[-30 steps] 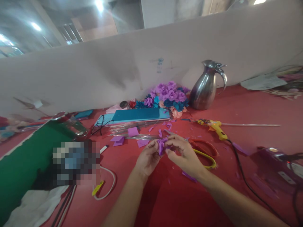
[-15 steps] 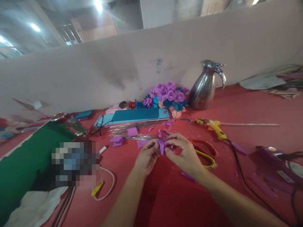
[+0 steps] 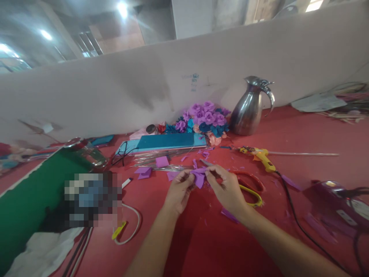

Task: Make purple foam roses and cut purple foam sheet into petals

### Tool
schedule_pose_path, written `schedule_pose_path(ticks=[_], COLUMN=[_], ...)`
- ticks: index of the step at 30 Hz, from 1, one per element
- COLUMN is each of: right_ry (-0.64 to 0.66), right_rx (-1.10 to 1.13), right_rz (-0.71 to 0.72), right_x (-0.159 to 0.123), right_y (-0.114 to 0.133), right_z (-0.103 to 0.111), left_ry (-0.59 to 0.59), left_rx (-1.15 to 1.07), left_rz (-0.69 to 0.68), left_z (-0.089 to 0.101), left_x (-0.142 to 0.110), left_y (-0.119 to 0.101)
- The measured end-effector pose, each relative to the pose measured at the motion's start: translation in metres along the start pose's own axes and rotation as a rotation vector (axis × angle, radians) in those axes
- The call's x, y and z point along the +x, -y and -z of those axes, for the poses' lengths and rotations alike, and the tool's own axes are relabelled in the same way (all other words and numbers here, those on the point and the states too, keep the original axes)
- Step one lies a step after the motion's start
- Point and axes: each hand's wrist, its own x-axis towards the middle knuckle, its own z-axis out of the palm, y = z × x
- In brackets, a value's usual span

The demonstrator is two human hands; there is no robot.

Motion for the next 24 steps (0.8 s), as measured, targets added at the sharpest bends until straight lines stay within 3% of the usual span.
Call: schedule_pose_path(ticks=[5,8,9,10,13,15,20,24], right_ry=[-0.106,-0.293,-0.303,-0.254,0.109,0.261,0.240,0.205], right_rx=[0.116,-0.080,-0.127,-0.120,0.130,0.262,0.270,0.243], right_rz=[-0.151,-0.136,-0.111,-0.091,-0.103,-0.112,-0.100,-0.128], right_x=[0.011,0.020,0.022,0.021,0.015,0.009,0.003,0.003], right_y=[-0.017,-0.025,-0.025,-0.023,-0.013,-0.007,-0.005,-0.004], right_z=[0.009,0.019,0.021,0.021,0.013,0.005,-0.005,-0.005], left_ry=[-0.019,-0.025,-0.028,-0.032,-0.048,-0.049,-0.022,-0.033], left_rx=[-0.074,-0.138,-0.155,-0.169,-0.218,-0.252,-0.250,-0.148], left_rz=[0.025,0.057,0.067,0.078,0.115,0.135,0.145,0.058], left_z=[0.001,0.000,0.000,-0.001,-0.003,-0.004,-0.002,-0.003], left_x=[0.001,0.000,-0.001,-0.001,-0.002,-0.002,0.000,-0.001], left_y=[-0.002,-0.004,-0.005,-0.006,-0.007,-0.006,0.001,0.004])
